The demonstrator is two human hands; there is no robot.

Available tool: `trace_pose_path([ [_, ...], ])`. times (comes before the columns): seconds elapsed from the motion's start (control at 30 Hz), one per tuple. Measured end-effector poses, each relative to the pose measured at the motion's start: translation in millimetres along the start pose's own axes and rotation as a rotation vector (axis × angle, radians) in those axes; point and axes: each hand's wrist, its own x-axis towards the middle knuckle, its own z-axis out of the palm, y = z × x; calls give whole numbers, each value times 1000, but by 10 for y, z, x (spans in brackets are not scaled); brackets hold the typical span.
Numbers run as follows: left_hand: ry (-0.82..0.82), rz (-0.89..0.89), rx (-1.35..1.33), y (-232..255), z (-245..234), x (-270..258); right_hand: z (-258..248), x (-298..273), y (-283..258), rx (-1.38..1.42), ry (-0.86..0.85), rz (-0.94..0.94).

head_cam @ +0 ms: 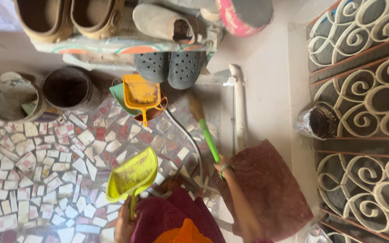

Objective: The person sweeps debris from a tiled floor using a handheld brush and a dustpan, moving several buckets and shoes to reach different areas, and eventually dumps the collected dust into a bucket.

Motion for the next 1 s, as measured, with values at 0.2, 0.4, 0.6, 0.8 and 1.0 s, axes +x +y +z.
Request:
trace_pose_path([
  [0.2,-31,-52,85,-36,-65,20,408,100,-382,39,-40,-13],
  [0.4,7,-16,191,-78,-67,45,419,-209,-2,-55,-103,-22],
  [0.6,2,-43,247,-68,79,154,178,-482,395,385,-107,106],
  [0.8,-52,-68,351,-112,322,298,236,-534,400,699,-59,69],
  [1.0,-51,-68,383,-193,461,291,251,-434,352,670,-43,110],
])
